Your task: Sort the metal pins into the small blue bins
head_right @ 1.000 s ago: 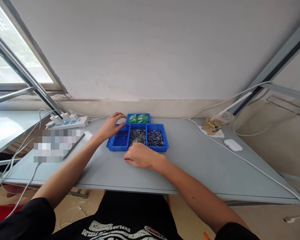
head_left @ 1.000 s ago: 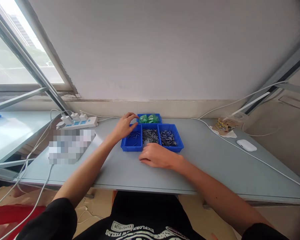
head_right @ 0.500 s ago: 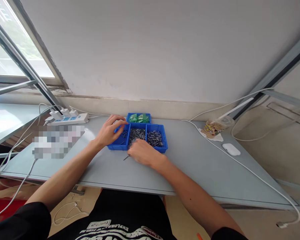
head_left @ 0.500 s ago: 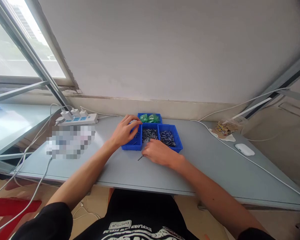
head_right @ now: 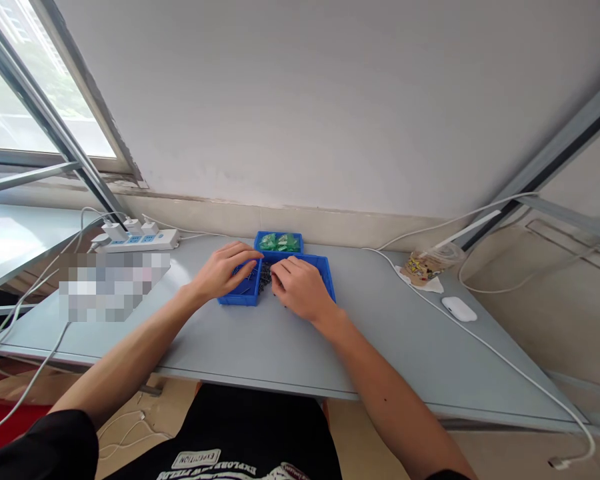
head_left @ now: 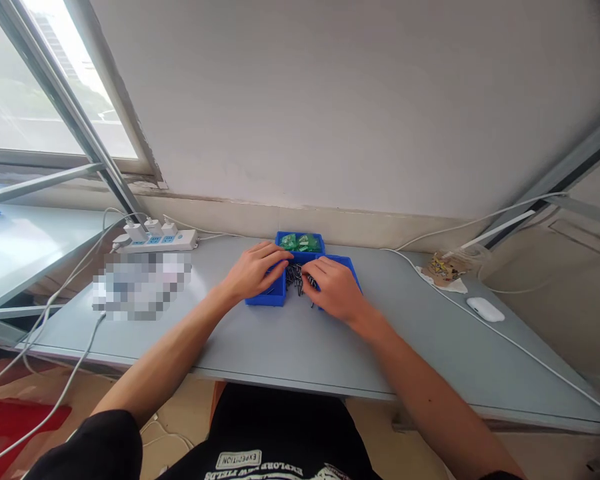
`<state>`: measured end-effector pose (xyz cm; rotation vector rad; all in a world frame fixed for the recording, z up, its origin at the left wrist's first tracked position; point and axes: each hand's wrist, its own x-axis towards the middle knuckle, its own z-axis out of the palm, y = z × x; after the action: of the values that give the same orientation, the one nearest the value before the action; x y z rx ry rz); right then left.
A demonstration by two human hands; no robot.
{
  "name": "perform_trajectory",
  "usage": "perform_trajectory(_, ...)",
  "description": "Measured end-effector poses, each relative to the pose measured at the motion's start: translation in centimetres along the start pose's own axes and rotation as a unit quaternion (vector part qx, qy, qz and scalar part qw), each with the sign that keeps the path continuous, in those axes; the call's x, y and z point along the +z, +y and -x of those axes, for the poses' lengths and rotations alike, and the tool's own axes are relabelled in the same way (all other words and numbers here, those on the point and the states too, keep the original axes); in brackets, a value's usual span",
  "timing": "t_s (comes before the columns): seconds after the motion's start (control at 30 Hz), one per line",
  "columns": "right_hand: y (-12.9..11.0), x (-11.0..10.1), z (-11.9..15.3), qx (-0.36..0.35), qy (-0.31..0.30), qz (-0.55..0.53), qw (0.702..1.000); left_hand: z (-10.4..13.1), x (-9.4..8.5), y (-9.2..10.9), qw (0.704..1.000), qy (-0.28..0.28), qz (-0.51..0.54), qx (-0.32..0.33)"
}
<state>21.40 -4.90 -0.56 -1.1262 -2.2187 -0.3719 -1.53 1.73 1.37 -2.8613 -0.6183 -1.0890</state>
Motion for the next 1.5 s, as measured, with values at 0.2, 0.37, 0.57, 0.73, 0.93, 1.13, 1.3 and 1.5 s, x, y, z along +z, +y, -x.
perform_trajectory(0.2,0.5,0.6,0.2,0.011,0.041,-0.023,0.999,-0.1,0.2,0.6,0.998,-0.054,-0.012,0.017)
perform_trajectory(0.37,-0.2,0.8,0.2,-0.011,0.065,-0.047,0.997,0.0,0.8,0.8,0.998,-0.058,-0.012,0.024)
perform_trajectory(0.57,-0.5,0.7,0.2,-0.008,0.070,-0.061,0.996,0.1,1.2,0.9,0.999,-0.039,-0.003,0.032)
perform_trajectory(0.73,-0.6,0.7,0.1,-0.006,0.066,-0.058,0.996,0.2,1.2,0.9,0.999,-0.035,-0.002,0.035)
perform_trajectory(0.93,-0.7,0.7,0.1,0.007,0.054,-0.057,0.997,0.2,1.2,0.8,0.999,-0.039,0.001,0.036)
perform_trajectory(1.13,-0.7,0.6,0.1,0.013,0.053,-0.058,0.997,0.2,1.2,0.6,0.998,-0.029,0.005,0.049)
perform_trajectory(1.3,-0.7,0.5,0.1,0.014,0.053,-0.061,0.997,0.3,1.2,0.6,0.999,-0.030,0.007,0.044)
perform_trajectory(1.5,-0.6,0.6,0.1,0.021,0.053,-0.061,0.996,0.4,1.3,0.5,0.999,-0.027,0.013,0.043)
